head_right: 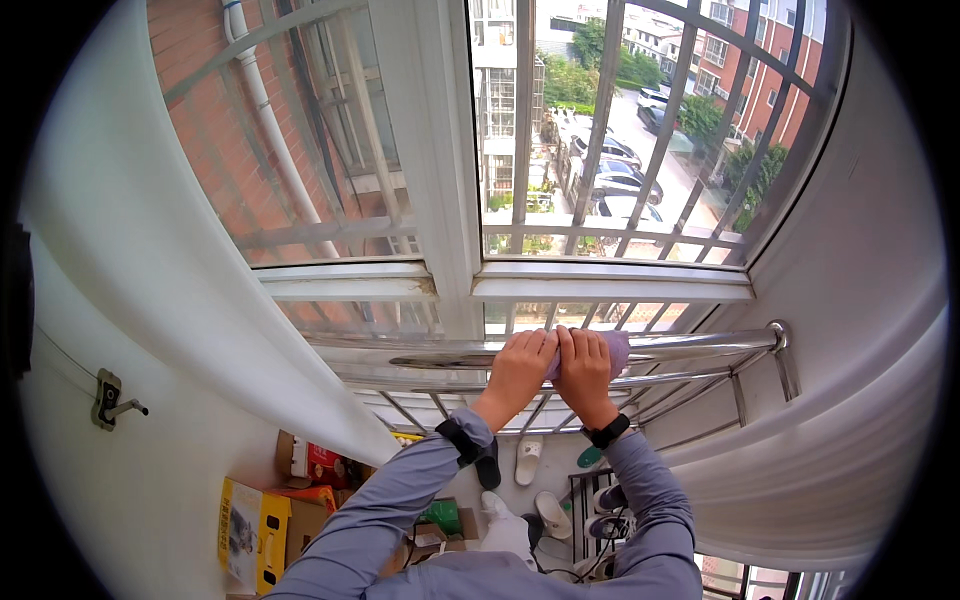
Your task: The person wipes a white wall with a purple cloth, moving it across different sections, then uses the same cloth to wipe down a metal hanging rod near a window.
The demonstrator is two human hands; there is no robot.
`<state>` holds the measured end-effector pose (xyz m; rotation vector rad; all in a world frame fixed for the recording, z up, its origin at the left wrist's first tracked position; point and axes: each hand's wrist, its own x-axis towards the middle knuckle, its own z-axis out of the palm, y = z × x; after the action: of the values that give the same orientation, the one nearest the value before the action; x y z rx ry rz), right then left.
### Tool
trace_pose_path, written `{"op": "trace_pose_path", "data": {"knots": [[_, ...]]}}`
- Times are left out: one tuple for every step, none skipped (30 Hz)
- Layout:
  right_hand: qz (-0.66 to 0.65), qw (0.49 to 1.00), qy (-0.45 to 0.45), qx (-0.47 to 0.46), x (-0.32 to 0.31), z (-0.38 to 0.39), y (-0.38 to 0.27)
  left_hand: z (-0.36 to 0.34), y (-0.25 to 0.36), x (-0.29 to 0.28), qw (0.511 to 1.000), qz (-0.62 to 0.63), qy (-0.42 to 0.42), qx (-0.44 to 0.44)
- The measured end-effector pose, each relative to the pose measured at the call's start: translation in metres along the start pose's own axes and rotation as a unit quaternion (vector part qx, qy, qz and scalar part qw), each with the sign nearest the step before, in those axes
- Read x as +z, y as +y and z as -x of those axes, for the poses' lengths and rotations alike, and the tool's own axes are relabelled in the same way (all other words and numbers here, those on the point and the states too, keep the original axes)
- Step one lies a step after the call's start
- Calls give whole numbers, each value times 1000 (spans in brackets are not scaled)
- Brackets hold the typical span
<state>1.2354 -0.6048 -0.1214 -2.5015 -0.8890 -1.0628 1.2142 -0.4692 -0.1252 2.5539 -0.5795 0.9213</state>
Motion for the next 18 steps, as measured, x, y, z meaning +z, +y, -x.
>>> {"op": "trace_pose_path", "data": {"knots": [[-1,1000,-3,-1,3,-3,-8,5,-7,-8,1000,-2,-18,-4],[-18,1000,-16,-13,8,-7,-14,11,-15,-11,999,-8,-33,-21],[-34,999,-29,-24,12,-11,-20,16,-23,-16,999,-6,-34,-23],[-35,998,-36,-40,18,-16,-30,23,-32,-23,999,-19,-10,-29],[-37,998,-36,-37,24,-20,-41,28,-40,-30,999,-31,15,-33],[-47,997,-40,-49,30,-24,-53,36,-49,-38,998,-49,15,-39],[-56,996,-46,-61,36,-28,-65,42,-57,-49,998,-47,11,-40],[-52,995,-36,-73,41,-33,-77,47,-63,-61,997,-60,11,-52],[-51,996,-40,-68,44,-38,-90,54,-70,-70,995,-72,11,-63],[-60,994,-35,-82,50,-45,-105,64,-80,-79,995,-72,5,-63],[-67,993,-27,-95,55,-50,-121,72,-92,-86,993,-92,21,-69],[-67,994,-26,-87,61,-53,-136,77,-103,-93,990,-110,37,-74],[-57,994,-34,-91,72,-57,-152,86,-115,-104,991,-113,30,-70],[-42,993,-43,-98,79,-61,-164,95,-125,-113,989,-115,17,-92],[-40,994,-42,-92,82,-65,-172,99,-130,-115,987,-117,5,-114],[-36,995,-36,-89,84,-64,-180,99,-128,-117,987,-116,-2,-112],[-30,995,-31,-85,84,-62,-183,98,-124,-118,982,-138,-13,-129],[-50,995,-36,-82,83,-62,-180,97,-121,-118,976,-159,-25,-144]]}}
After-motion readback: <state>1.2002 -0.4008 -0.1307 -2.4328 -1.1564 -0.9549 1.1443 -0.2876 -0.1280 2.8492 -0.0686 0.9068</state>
